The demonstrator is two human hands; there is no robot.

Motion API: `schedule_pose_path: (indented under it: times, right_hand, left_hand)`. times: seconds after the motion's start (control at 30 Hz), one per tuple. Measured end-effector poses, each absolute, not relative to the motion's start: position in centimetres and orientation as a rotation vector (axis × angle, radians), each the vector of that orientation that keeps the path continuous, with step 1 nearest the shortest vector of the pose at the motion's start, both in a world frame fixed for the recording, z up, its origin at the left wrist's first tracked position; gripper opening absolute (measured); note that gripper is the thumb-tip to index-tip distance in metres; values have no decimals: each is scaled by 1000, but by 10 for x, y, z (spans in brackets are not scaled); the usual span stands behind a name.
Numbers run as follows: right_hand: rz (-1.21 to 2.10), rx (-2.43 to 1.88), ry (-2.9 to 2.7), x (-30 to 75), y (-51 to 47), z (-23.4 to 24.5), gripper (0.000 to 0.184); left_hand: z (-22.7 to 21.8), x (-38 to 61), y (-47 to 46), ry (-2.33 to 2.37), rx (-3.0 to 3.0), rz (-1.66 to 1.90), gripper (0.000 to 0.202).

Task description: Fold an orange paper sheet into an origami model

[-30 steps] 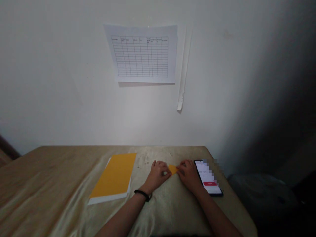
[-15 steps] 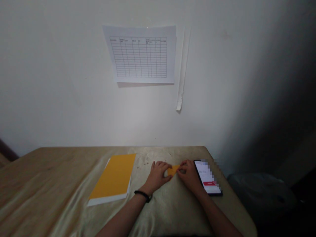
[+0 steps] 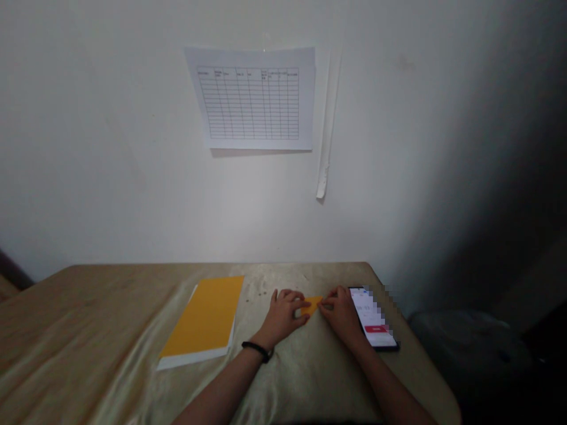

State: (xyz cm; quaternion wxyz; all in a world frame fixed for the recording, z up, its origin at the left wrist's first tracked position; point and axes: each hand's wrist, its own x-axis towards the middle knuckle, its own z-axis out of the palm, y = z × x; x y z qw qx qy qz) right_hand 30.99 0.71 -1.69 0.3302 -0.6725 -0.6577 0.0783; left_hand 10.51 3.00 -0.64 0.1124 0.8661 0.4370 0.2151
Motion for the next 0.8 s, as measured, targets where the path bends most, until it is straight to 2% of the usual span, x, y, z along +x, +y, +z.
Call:
schedule_pose_path:
  times: [0.33, 0.8]
  right_hand:
    - [50, -1835, -1714, 311, 11, -15, 16]
    - [255, -1587, -1858, 303, 11, -21, 17]
  left_hand:
    - [-8, 106, 30, 1269, 2546, 661, 29]
    - [-10, 105, 32, 1274, 2559, 686, 29]
